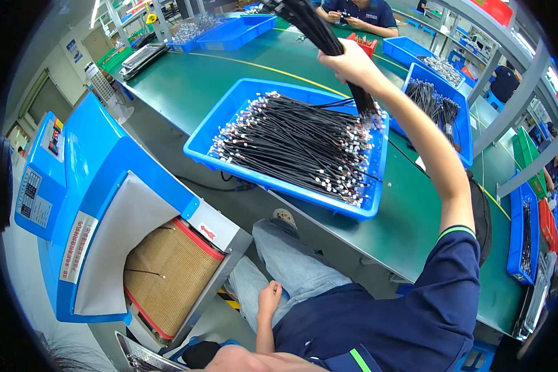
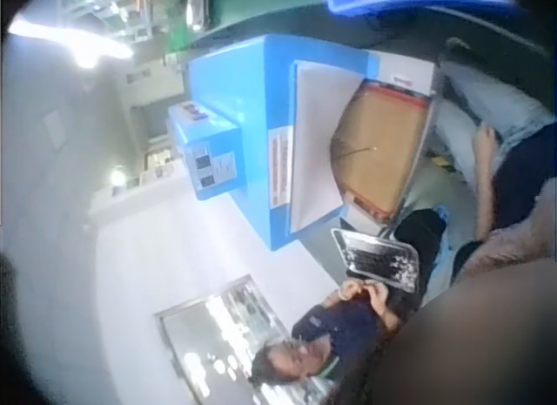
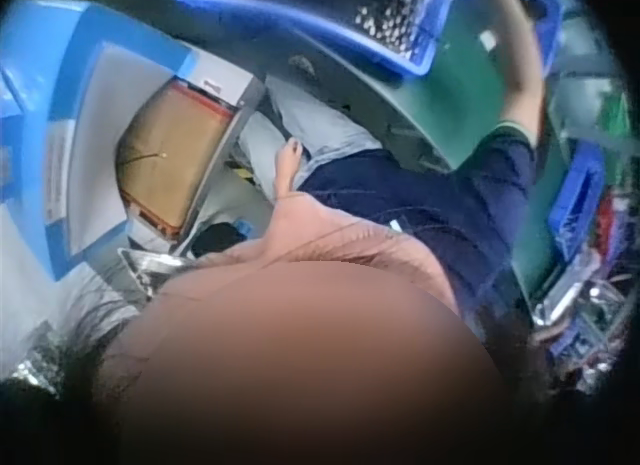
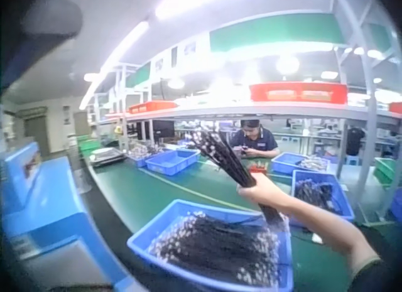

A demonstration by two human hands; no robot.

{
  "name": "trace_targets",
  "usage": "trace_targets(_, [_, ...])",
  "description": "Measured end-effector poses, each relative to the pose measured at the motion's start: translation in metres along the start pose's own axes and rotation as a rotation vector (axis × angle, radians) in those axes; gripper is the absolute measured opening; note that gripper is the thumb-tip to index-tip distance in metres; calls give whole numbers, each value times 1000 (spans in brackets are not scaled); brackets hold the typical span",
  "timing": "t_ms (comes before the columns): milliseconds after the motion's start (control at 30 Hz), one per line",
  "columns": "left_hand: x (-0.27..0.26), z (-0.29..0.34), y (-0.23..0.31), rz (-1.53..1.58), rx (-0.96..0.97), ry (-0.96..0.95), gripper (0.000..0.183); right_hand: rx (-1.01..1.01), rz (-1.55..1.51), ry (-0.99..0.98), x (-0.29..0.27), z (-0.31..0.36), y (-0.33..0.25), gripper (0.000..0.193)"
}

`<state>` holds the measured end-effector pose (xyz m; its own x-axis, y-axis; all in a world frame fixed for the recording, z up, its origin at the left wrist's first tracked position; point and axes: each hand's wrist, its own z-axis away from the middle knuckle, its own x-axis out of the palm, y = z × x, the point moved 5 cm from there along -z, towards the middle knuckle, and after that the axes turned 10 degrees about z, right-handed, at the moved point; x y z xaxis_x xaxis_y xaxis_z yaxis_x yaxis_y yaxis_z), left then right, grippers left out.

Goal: The person repeatedly picks up black cables with white tips from a blue bin and feeds them one by one into a blue machine with a mesh conveyor belt. The cables are processed by the machine and then collected by the person, who places them back into the bin.

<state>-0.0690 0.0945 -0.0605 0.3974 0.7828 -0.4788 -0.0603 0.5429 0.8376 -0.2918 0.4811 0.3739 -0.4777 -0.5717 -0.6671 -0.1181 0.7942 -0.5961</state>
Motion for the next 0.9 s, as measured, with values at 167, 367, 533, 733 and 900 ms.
trace_targets(167, [3, 1, -3, -11, 27, 1, 19, -232, 201, 166, -8, -3, -3, 22])
trace_targets(367, [-3, 1, -4, 0, 15, -6, 19, -19, 338, 22, -10, -14, -17, 19])
trace_targets(533, [0, -2, -5, 15, 32, -16, 19, -116, 412, 18, -9, -7, -45, 23])
trace_targets(733, [-1, -1, -8, 1, 36, -5, 18, -260, 851, -12, -1, 0, -60, 30])
trace_targets(900, [1, 0, -14, 209, -51, -34, 16, -284, 553, 61, -9, 1, -61, 21])
